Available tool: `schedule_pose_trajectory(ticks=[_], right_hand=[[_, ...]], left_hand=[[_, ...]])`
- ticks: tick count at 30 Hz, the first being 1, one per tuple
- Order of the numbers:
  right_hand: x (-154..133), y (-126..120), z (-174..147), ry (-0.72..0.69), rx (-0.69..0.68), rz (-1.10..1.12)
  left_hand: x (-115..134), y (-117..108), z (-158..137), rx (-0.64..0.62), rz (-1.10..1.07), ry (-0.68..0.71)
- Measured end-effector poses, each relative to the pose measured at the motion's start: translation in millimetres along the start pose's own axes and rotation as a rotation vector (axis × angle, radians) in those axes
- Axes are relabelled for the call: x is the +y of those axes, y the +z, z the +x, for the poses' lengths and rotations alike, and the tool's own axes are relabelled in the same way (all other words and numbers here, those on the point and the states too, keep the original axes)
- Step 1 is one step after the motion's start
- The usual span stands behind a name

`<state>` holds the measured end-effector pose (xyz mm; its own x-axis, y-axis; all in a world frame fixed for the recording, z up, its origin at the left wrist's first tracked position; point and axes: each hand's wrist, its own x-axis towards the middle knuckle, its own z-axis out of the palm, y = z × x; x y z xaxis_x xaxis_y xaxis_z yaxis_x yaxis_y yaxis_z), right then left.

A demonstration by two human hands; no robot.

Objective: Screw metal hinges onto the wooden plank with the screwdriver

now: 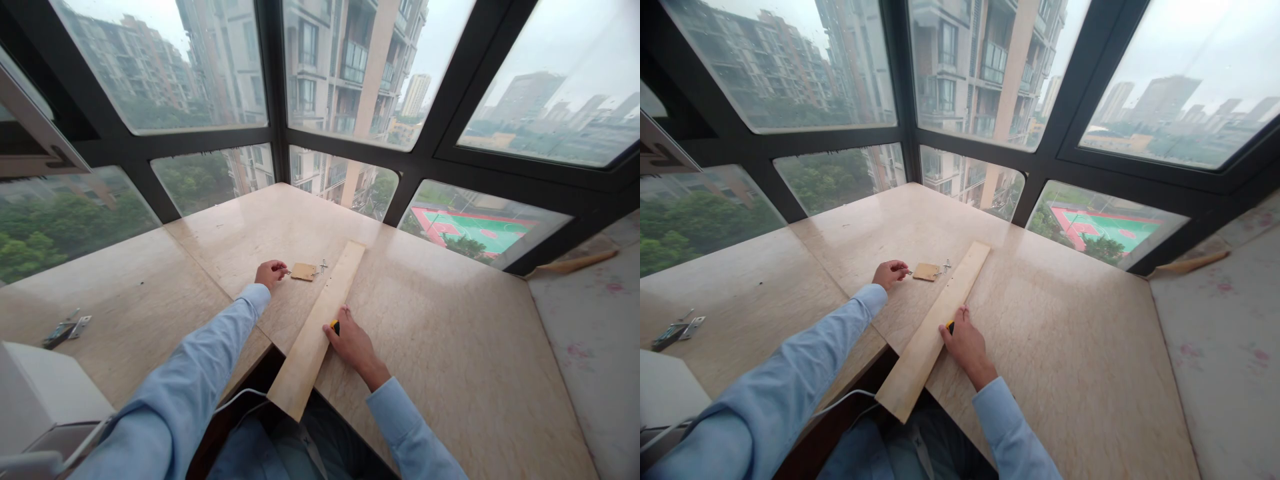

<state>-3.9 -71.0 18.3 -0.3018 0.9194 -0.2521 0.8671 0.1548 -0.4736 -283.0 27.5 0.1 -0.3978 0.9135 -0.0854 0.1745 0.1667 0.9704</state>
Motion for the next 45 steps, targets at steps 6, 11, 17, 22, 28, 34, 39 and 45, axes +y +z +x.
schedule_pose_trajectory(ticks=[6, 11, 17, 22, 28, 34, 39, 45], right_hand=[[-4, 0, 1, 0.018, 0.002, 0.0], [-13, -3, 4, 0.047, 0.008, -0.016], [-28, -6, 18, 0.058, -0.009, -0.029], [-45, -5, 39, 0.082, -0.018, -0.029], [-64, -3, 58, 0.105, -0.013, -0.035], [-73, -4, 65, 0.106, 0.003, -0.062], [-78, -2, 74, 0.115, 0.0, -0.09], [-79, -5, 82, 0.088, -0.018, -0.141]], left_hand=[[-10, -5, 3, 0.084, 0.088, 0.03], [-18, -6, 2, 0.114, 0.049, 0.016], [-19, -6, 3, 0.18, -0.038, -0.045], [-16, -7, 2, 0.205, -0.048, -0.073], [-9, -6, 0, 0.186, 0.023, -0.028], [-4, 3, -3, 0.077, 0.038, 0.048], [4, 4, 7, 0.081, 0.137, 0.036], [14, 21, -11, 0.099, 0.337, 0.043]])
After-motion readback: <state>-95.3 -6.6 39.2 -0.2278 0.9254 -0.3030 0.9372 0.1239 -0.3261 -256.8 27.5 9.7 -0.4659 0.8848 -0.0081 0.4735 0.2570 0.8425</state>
